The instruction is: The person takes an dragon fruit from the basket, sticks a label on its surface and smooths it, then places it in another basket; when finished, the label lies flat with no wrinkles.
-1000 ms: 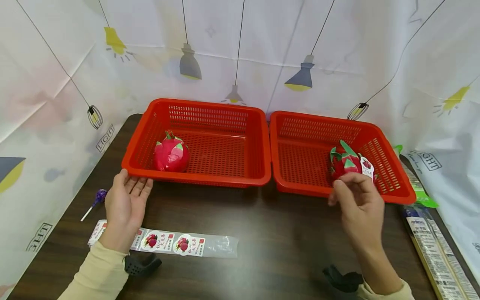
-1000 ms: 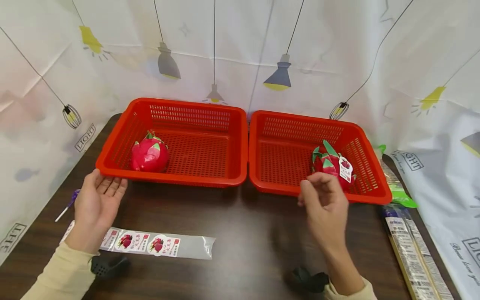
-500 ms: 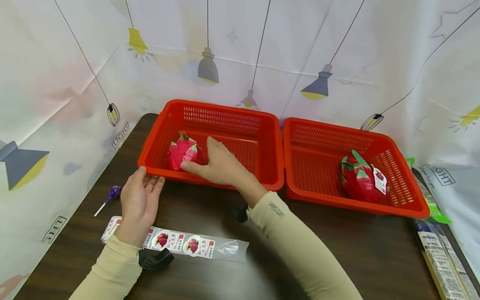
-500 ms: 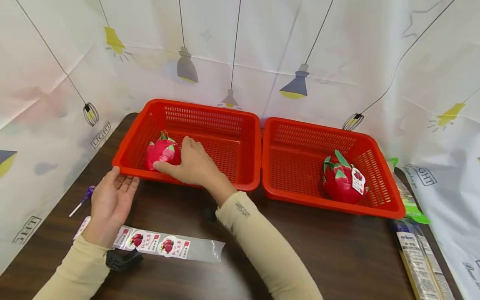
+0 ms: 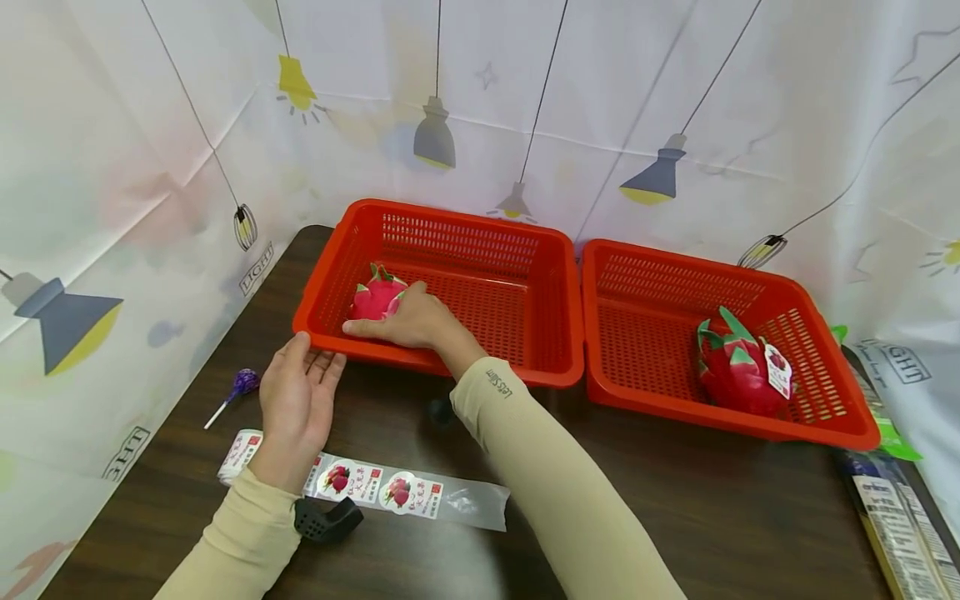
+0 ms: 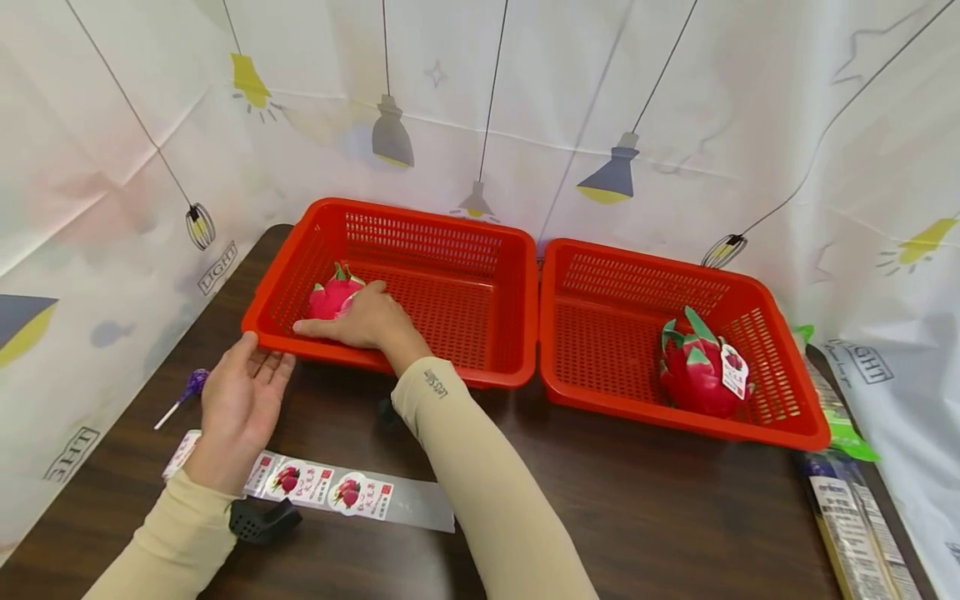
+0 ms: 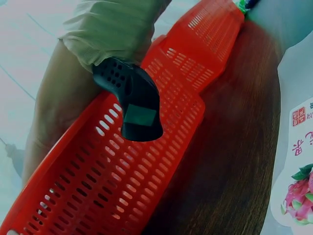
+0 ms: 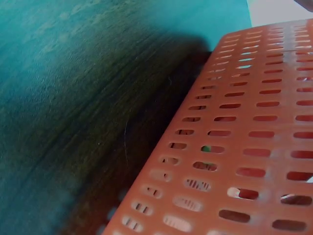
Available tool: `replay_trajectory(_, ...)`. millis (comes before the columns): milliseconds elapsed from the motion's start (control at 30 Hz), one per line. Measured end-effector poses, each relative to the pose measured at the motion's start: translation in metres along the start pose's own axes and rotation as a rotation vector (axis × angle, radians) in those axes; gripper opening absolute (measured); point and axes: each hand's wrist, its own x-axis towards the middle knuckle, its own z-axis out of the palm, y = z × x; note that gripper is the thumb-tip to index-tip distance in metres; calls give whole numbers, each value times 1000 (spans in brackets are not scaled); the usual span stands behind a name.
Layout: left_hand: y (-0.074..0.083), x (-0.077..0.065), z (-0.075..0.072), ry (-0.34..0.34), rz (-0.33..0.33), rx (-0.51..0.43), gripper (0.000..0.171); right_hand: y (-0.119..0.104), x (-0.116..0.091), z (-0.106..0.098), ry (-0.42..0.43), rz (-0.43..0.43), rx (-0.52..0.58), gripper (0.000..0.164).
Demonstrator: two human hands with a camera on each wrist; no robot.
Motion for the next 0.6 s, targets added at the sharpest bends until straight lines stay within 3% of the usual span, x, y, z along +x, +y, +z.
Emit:
replay_trajectory(167,-3,1,7,-13,-3,-4,30,5,-1,-10,-12,-2,91,69)
replay_trajectory(333,-6,-1,8,-7,-19,-10,30,12,-4,-15,12,56,166,62)
replay_trajectory(600,-1,-3,1,13,-17,-43,33,14,-22,-30,8,50,453,61)
